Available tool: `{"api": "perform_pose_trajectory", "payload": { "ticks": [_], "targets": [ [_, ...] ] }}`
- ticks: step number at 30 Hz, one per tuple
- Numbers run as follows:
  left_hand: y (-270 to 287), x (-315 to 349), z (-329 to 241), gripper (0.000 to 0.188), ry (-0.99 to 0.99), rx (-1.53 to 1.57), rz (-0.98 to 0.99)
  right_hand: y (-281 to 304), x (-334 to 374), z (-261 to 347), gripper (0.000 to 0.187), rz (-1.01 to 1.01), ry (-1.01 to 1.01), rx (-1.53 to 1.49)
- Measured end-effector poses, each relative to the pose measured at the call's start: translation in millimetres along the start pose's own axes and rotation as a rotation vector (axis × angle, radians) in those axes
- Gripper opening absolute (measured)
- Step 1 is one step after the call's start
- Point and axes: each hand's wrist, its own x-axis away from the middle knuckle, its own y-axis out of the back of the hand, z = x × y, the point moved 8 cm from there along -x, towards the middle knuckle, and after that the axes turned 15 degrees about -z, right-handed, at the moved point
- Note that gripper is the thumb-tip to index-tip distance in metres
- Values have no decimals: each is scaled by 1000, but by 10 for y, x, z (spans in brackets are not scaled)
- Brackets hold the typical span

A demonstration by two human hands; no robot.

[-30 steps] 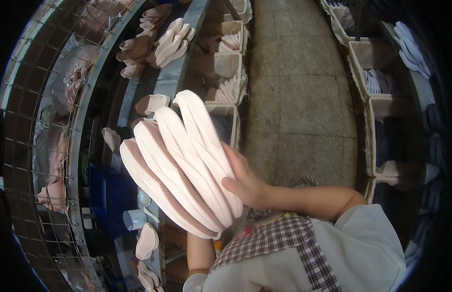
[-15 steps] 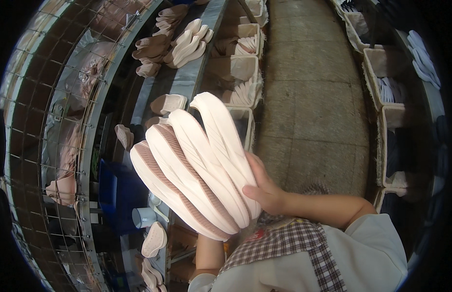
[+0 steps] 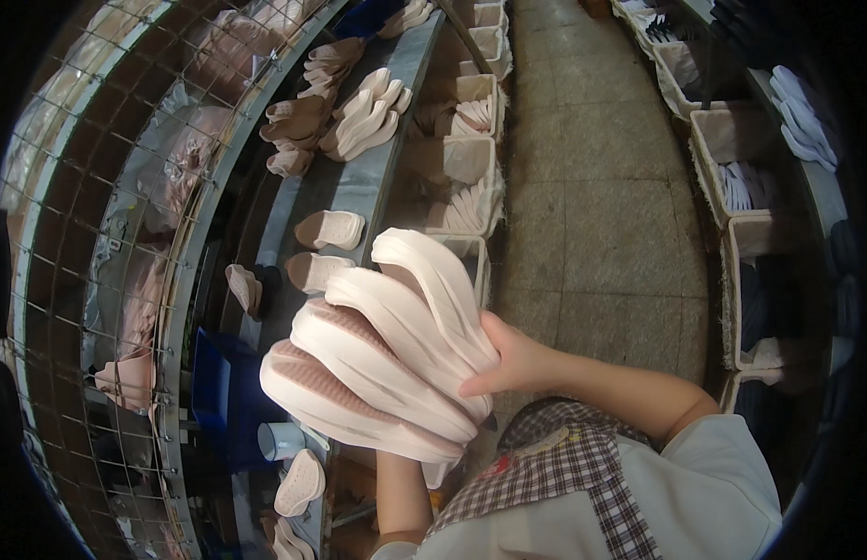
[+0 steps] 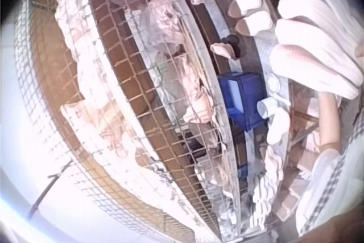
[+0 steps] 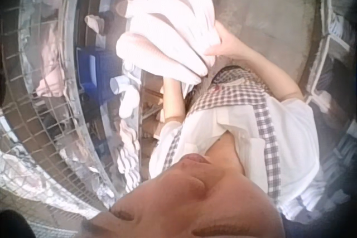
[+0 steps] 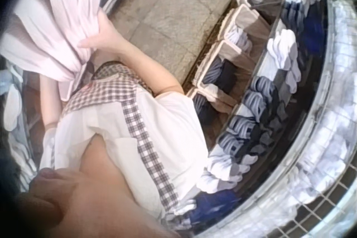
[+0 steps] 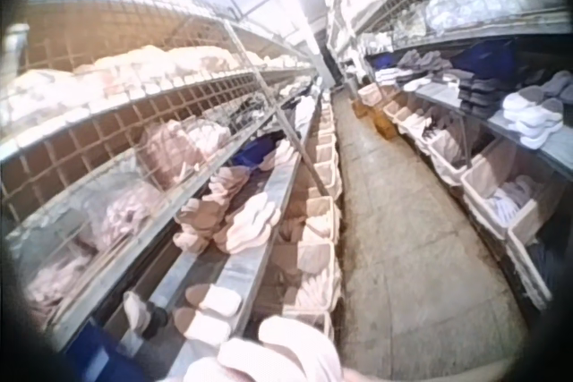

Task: The person picks up pairs of pink slippers from a shelf, stacks them in their hands, and places them into a white bin. They repeat this process multiple times, handling the slippers by hand without using any tools.

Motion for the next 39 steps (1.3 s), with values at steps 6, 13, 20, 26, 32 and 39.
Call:
{"api": "perform_pose_trajectory", "payload": {
  "ticks": [6,13,20,26,32,39],
  "targets": [
    [-16,-79,-63,47,-16,-4,-12,52,-42,-40,100,16,90,63],
    [26,-9,-93,47,-60,-18,-42,141,-72,-136,100,35,161,197],
    [15,676,167,47,-215,-190,-183,270,-574,-37,78,72,434,222],
    [-93,773,102,46,-239,-245,-199,283,-342,378,54,216,711,641],
    [-42,600,77,46,50,12,-161,267,-320,-237,38,115,-342,-214],
    [167,470,224,46,451,386,-18,177,-289,-474,42,71,-404,-403]
  ]
}}
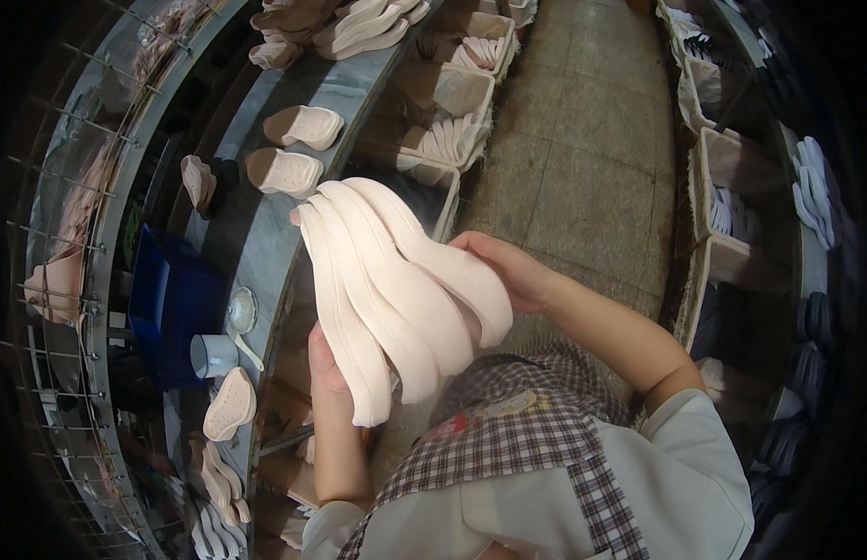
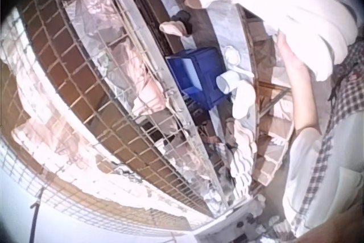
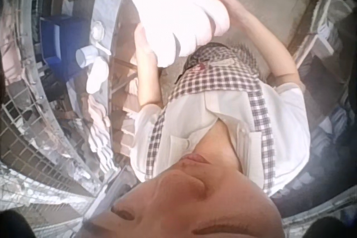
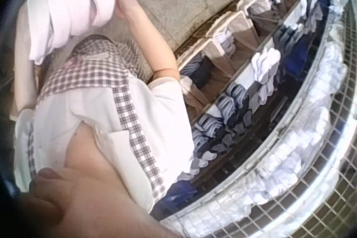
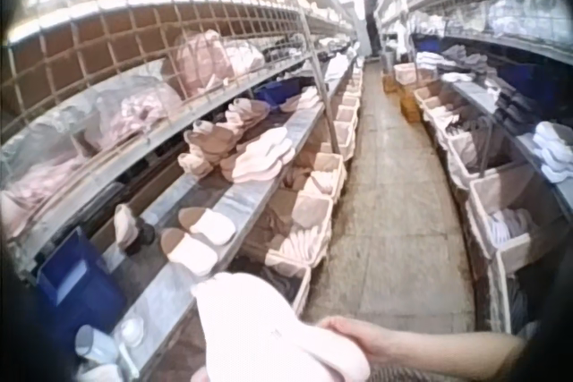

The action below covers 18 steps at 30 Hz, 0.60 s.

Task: The person picks up pairs of pink slippers from a shelf, stacks them in their hands, and places them into a white bin. They repeat this process multiple times, handling the slippers by hand without using any tools.

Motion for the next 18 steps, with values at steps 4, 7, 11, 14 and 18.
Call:
{"api": "perform_pose_trajectory", "payload": {
  "ticks": [4,7,11,14,18],
  "targets": [
    [84,-2,-26,45,-89,-31,-127,-5,-19,-44,46,-36,18,47],
    [-5,38,-28,44,-108,-17,-102,-18,-41,-60,47,-38,13,47],
    [29,49,-76,45,-148,-92,-117,-28,-104,-90,50,-50,-1,75],
    [76,56,-142,47,-186,-93,-16,-78,-124,-82,45,-20,40,111],
    [284,25,-215,51,-220,-190,-23,-167,-83,-89,78,91,96,103]
  ]
}}
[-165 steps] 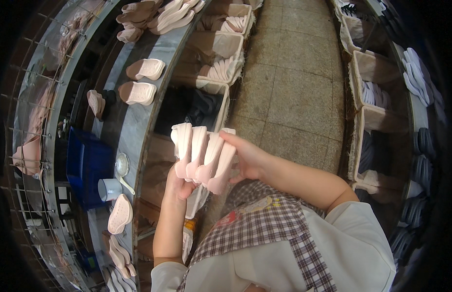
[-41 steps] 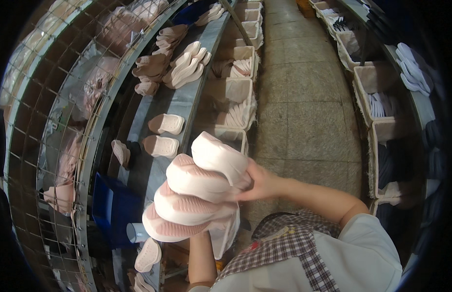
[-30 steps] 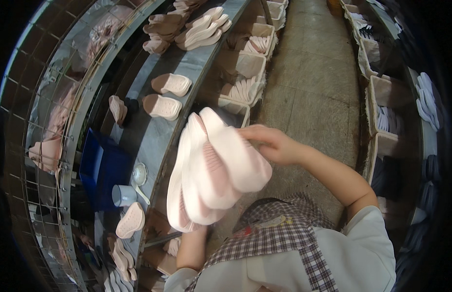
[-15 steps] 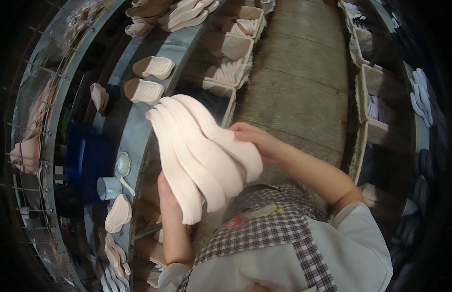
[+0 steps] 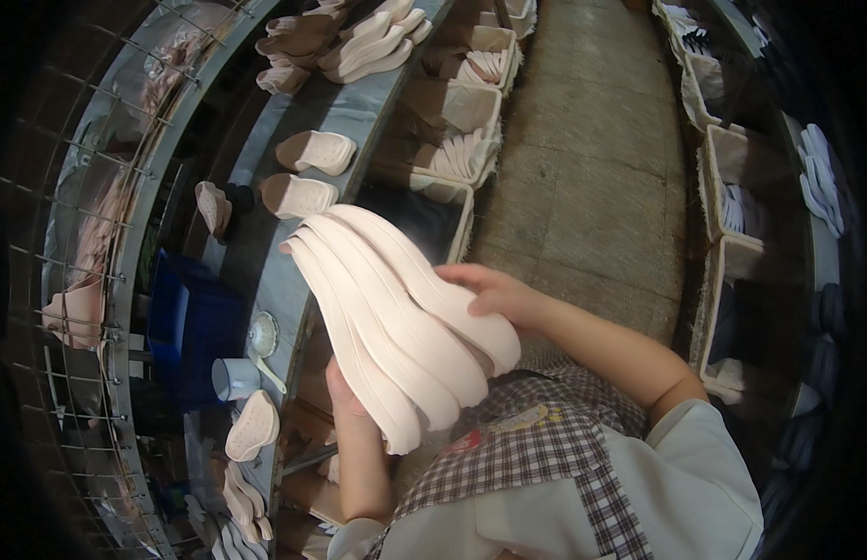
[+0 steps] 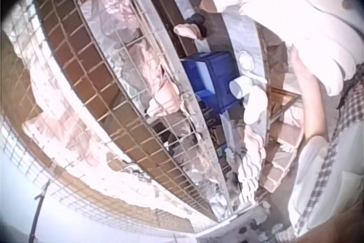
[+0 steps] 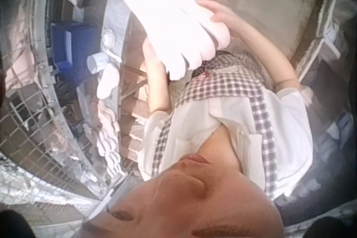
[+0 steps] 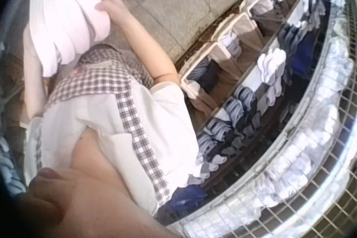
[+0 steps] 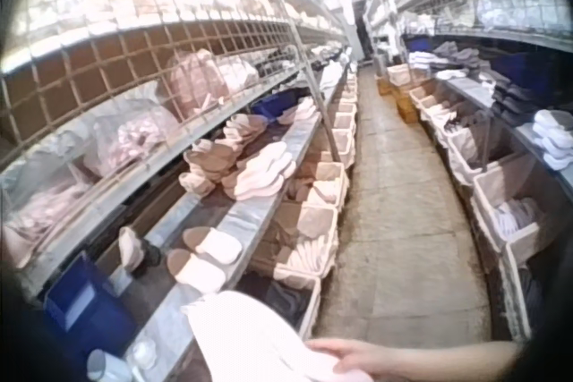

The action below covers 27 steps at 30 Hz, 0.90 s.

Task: The person picks up pairs of pink slippers from a shelf, stacks them in their hands, and places them into a white bin. They repeat this process multiple times, handling the slippers by hand without using any tools.

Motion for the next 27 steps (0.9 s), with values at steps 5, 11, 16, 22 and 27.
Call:
{"api": "perform_pose_trajectory", "payload": {
  "ticks": [5,11,16,22,27],
  "targets": [
    [90,-8,0,51,-12,-12,62,8,48,-69,75,42,21,25],
    [89,-34,18,49,-70,-17,96,45,58,-90,72,100,137,19],
    [173,-71,43,47,-13,41,42,88,72,-101,71,95,201,40],
    [241,-168,59,43,-56,-13,-56,154,91,-136,70,75,218,31],
    [124,-217,72,42,-106,-77,-106,191,119,-133,69,69,243,15]
  ]
}}
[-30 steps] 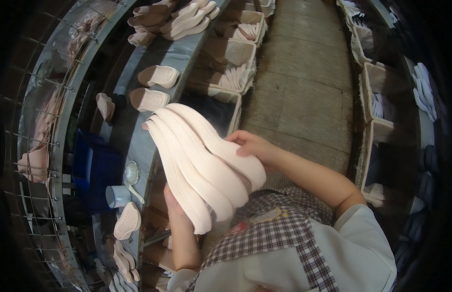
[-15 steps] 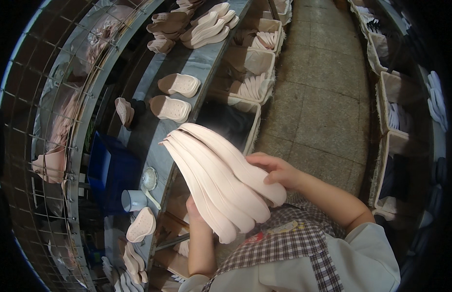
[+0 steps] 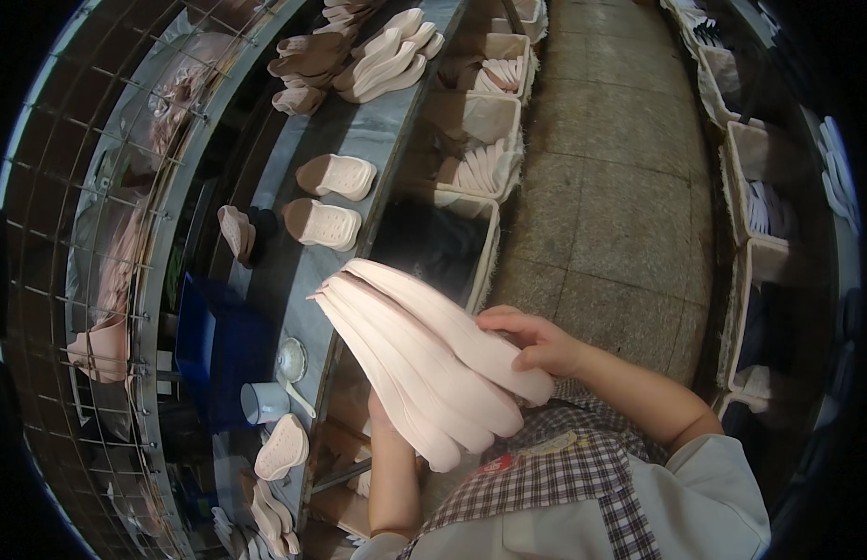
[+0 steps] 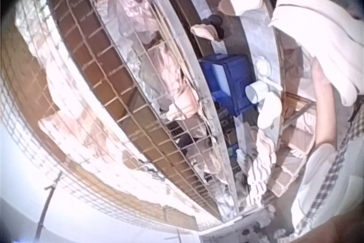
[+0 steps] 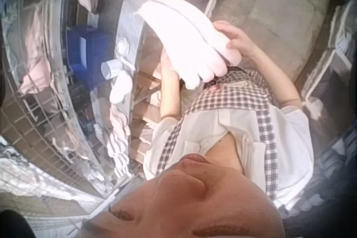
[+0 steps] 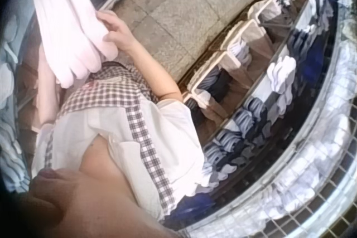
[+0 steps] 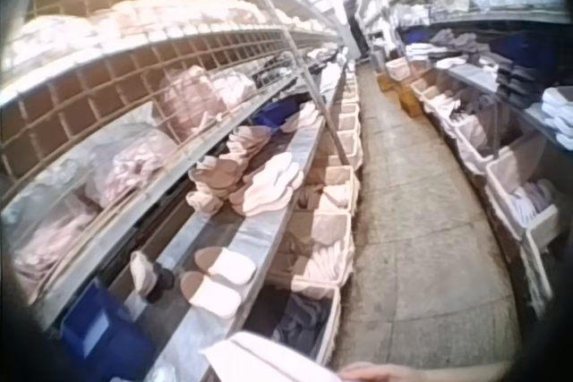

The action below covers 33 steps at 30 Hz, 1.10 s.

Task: The person picks up pairs of pink slippers from a shelf, stacks them in their hands, and places them into a white bin. They repeat this process multiple times, handling the slippers by hand without using any tools.

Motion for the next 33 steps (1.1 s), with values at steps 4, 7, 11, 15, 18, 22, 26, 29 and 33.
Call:
{"api": "perform_pose_trajectory", "payload": {
  "ticks": [4,7,11,15,18,22,26,29,33],
  "targets": [
    [-24,-7,-14,59,-93,-282,-216,-86,-7,149,68,-12,74,82],
    [-202,-102,0,59,-132,-334,-170,-229,5,262,71,-48,125,368],
    [-443,-217,131,61,-23,-133,44,-267,-64,278,81,-146,-226,-289],
    [-545,-228,209,62,61,8,204,-194,-103,420,82,-127,-299,-806],
    [-619,-269,269,63,111,64,288,-81,-48,367,82,-198,-254,-612],
    [-700,-291,331,64,186,155,396,3,26,113,81,-277,-273,-320],
    [-713,-204,307,66,285,278,523,7,23,38,77,-135,-316,-797],
    [-727,-158,240,67,415,444,633,51,15,3,77,-123,-295,-922],
    [-739,-162,169,69,355,334,625,41,22,23,79,-105,-293,-966]
  ]
}}
